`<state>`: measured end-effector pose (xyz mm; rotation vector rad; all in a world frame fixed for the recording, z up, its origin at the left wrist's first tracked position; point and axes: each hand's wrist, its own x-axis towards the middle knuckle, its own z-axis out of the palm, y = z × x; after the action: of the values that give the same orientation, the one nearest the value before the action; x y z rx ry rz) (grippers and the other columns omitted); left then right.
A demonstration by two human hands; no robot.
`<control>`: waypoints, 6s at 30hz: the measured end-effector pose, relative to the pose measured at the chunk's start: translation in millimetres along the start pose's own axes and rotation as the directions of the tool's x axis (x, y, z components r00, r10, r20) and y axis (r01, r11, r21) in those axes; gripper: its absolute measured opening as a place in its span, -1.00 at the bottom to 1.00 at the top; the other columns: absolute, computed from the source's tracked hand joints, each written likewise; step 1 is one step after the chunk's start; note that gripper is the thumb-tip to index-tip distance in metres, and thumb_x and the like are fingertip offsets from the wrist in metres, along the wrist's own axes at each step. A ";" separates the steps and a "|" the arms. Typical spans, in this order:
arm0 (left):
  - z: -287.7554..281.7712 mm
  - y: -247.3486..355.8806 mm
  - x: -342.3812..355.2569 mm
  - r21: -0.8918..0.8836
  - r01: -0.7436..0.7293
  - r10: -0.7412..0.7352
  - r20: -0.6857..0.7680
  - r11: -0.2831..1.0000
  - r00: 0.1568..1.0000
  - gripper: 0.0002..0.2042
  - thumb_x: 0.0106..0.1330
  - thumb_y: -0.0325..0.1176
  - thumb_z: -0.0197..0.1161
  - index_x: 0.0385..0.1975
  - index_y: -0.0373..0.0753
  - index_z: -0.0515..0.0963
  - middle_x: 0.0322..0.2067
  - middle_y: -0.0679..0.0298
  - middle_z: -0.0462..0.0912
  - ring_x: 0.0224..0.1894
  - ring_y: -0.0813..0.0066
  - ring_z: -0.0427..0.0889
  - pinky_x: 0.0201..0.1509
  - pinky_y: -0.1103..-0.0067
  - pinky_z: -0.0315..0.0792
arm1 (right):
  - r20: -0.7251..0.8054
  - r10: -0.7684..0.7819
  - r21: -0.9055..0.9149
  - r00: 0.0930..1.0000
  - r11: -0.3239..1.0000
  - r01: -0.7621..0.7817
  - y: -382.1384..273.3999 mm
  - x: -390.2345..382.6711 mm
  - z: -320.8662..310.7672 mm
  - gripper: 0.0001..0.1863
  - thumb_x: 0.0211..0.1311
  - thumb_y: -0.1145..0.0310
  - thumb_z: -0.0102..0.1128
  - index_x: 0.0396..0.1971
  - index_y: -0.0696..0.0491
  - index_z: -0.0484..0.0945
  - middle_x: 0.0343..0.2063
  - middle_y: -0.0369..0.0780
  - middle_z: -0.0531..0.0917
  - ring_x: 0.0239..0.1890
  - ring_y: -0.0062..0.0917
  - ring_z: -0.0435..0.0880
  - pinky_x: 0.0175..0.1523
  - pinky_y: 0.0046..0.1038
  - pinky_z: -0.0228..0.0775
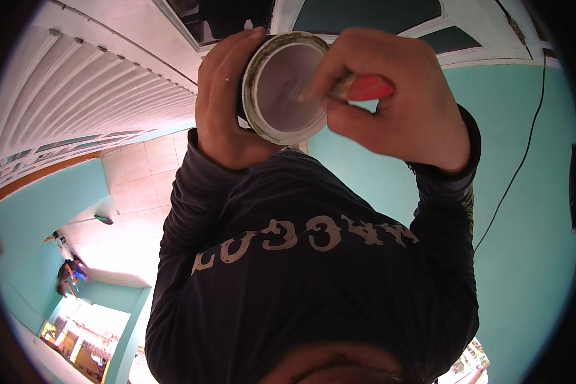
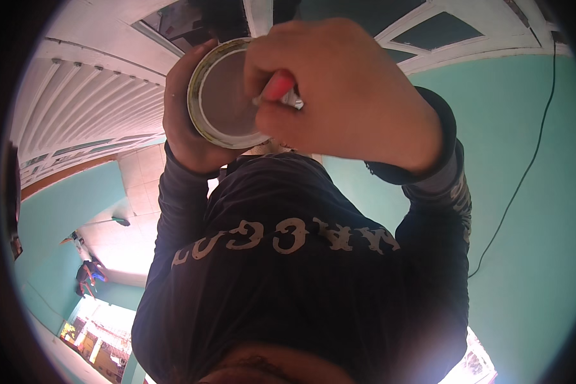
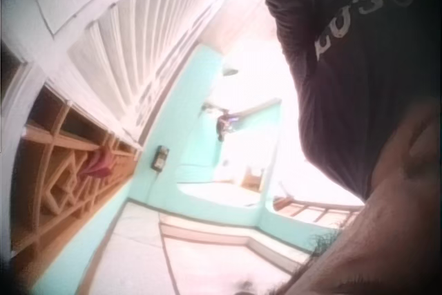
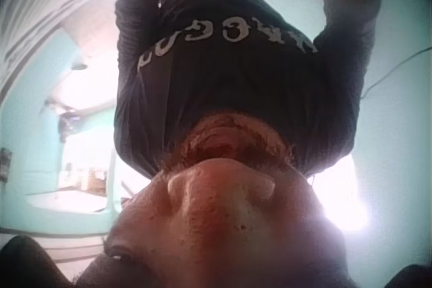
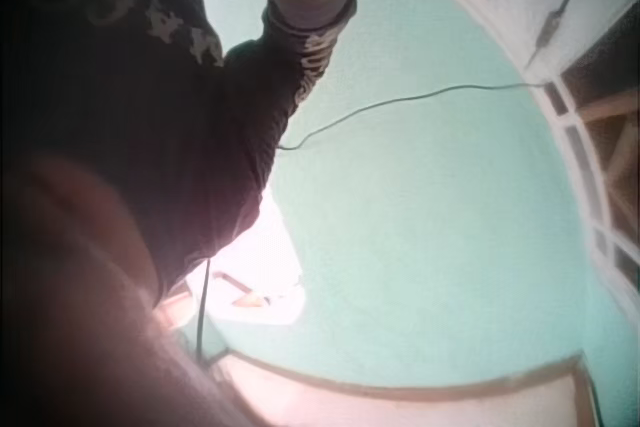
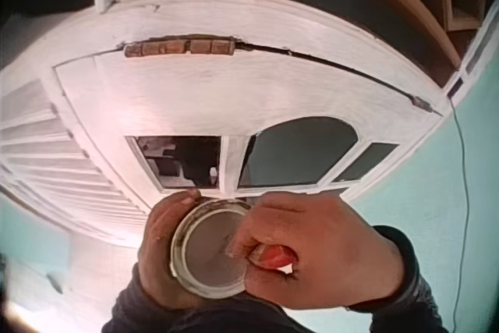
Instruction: The person paints a white wooden window frame with a paintbrush. They repeatedly dip the brush into a paint can and apply white paint to the frame's geometric lattice and surrounding trim.
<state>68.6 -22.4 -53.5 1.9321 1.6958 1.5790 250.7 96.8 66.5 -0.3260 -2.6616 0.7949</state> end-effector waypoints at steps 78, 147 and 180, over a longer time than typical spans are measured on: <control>-6.0 -17.0 -8.7 0.098 -0.068 0.085 -0.182 0.993 0.980 -0.03 -0.27 -0.42 0.71 0.31 -0.36 0.37 0.25 -0.04 0.51 0.30 -0.03 0.49 0.34 0.25 0.44 | 0.152 0.000 -0.042 0.988 0.999 0.006 -36.8 28.7 -28.1 -0.80 -0.17 0.67 0.31 -0.45 0.18 0.55 -0.46 -0.22 0.59 -0.47 -0.45 0.62 -0.34 -0.47 0.41; 0.2 -6.9 -17.7 0.081 0.006 0.017 -0.278 0.997 0.960 0.03 -0.37 -0.31 0.74 0.29 -0.32 0.38 0.22 0.01 0.51 0.25 0.00 0.49 0.34 0.22 0.33 | -0.012 0.017 0.133 1.000 0.991 -0.015 -16.5 6.1 -6.8 -0.80 0.13 0.46 0.51 -0.37 0.13 0.60 -0.52 -0.28 0.64 -0.46 -0.67 0.62 -0.34 -0.56 0.43; -7.9 -7.4 -16.4 0.120 0.043 -0.023 -0.161 0.992 0.987 0.04 -0.29 -0.36 0.74 0.32 -0.33 0.28 0.14 0.01 0.52 0.18 0.04 0.55 0.30 0.26 0.43 | -0.228 0.686 0.747 0.691 0.578 -0.328 0.6 -47.4 27.3 -0.80 0.23 0.39 0.42 -0.32 0.18 0.59 -0.51 -0.26 0.71 -0.58 -0.71 0.63 -0.54 -0.61 0.46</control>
<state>60.8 -36.5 -64.7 1.8650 1.9198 1.6964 283.5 69.3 32.5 -1.0112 -1.6146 1.5265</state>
